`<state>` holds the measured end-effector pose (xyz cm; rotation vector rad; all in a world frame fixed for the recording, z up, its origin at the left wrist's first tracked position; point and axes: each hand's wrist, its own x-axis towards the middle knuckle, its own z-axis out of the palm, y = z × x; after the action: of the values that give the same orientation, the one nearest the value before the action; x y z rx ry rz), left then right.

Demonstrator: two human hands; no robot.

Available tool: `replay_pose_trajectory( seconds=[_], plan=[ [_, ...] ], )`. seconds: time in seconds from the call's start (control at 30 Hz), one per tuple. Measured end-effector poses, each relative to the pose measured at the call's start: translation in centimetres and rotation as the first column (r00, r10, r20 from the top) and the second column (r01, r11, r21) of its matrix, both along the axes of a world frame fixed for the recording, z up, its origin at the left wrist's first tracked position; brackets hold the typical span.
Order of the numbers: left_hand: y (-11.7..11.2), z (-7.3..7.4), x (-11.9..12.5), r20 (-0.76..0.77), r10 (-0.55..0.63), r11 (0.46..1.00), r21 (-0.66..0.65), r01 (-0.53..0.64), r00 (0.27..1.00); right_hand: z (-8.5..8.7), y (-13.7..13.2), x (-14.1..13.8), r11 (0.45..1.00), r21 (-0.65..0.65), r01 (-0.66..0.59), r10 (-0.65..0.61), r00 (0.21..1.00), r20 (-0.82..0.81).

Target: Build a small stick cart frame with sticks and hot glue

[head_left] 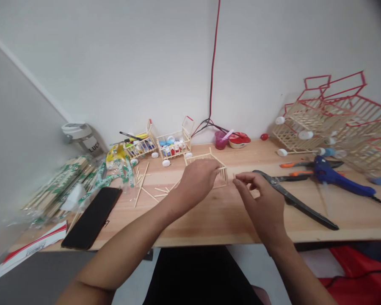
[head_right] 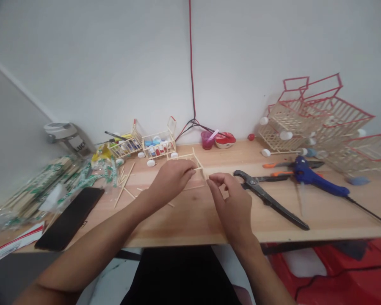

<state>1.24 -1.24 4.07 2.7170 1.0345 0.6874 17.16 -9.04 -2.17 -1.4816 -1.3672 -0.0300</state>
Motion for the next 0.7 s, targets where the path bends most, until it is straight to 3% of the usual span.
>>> replay_pose_trajectory(
  seconds=[0.13, 0.27, 0.47, 0.7],
  plan=[
    [0.9, 2.3, 0.2, 0.060, 0.005, 0.987, -0.159, 0.004, 0.998, 1.1, 1.3, -0.2, 0.999, 0.037, 0.006, -0.011, 0.992, 0.123],
    [1.9, 3.3, 0.2, 0.141, 0.011, 0.940, -0.340, 0.038, 0.990, 1.6, 2.1, -0.8, 0.997, 0.074, 0.028, -0.042, 0.982, 0.186],
    [2.5, 3.5, 0.1, 0.209, 0.044, 0.805, -0.587, 0.089, 0.977, 2.3, 2.3, -1.6, 0.990, 0.131, 0.059, -0.093, 0.959, 0.268],
    [2.4, 4.5, 0.2, 0.240, 0.142, 0.620, -0.778, 0.103, 0.960, 2.2, 2.5, -2.2, 0.991, 0.112, 0.073, -0.103, 0.949, 0.298]
  ],
)
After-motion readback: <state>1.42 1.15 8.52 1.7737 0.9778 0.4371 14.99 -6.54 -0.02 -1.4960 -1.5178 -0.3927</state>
